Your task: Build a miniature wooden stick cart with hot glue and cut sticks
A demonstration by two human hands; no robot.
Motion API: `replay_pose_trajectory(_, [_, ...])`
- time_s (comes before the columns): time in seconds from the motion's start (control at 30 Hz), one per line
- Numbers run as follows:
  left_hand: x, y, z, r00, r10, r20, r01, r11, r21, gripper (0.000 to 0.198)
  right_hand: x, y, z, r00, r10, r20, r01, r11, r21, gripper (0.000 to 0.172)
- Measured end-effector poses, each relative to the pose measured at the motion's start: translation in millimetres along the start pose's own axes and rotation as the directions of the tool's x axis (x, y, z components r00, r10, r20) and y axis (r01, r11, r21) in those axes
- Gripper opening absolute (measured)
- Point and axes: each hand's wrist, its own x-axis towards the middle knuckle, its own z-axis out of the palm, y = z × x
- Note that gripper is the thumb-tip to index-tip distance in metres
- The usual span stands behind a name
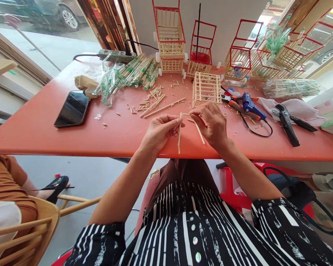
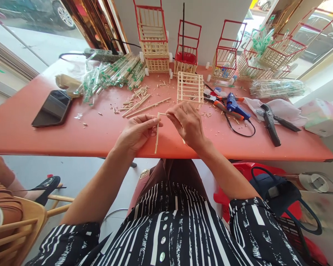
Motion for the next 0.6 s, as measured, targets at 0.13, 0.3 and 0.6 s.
replay_pose_trajectory(0.13, [0.0, -0.2, -0.4, 1.000, 0.000, 0.004, 0.000, 1.000, 0.000, 0.034, 1.0, 0.1, -0.6, 1.000, 0.000, -0.025, 0.001, 0.999, 0.041, 0.020])
replay_pose_trajectory(0.3, [0.8, -1.2, -1.6, 1.000, 0.007, 0.011, -0.007, 1.000, 0.009, 0.034, 2.4, -0.6, -1.3, 0.999, 0.033, -0.027, -0.031, 0.996, 0.088, 0.022])
replay_pose_trajectory(0.6, [1.5, -0.9, -1.8, 0.999, 0.001, 0.036, -0.001, 1.000, 0.019, 0.035, 5.3, 1.8, 2.7, 0.993, 0.119, -0.027, -0.109, 0.966, 0.234, 0.034])
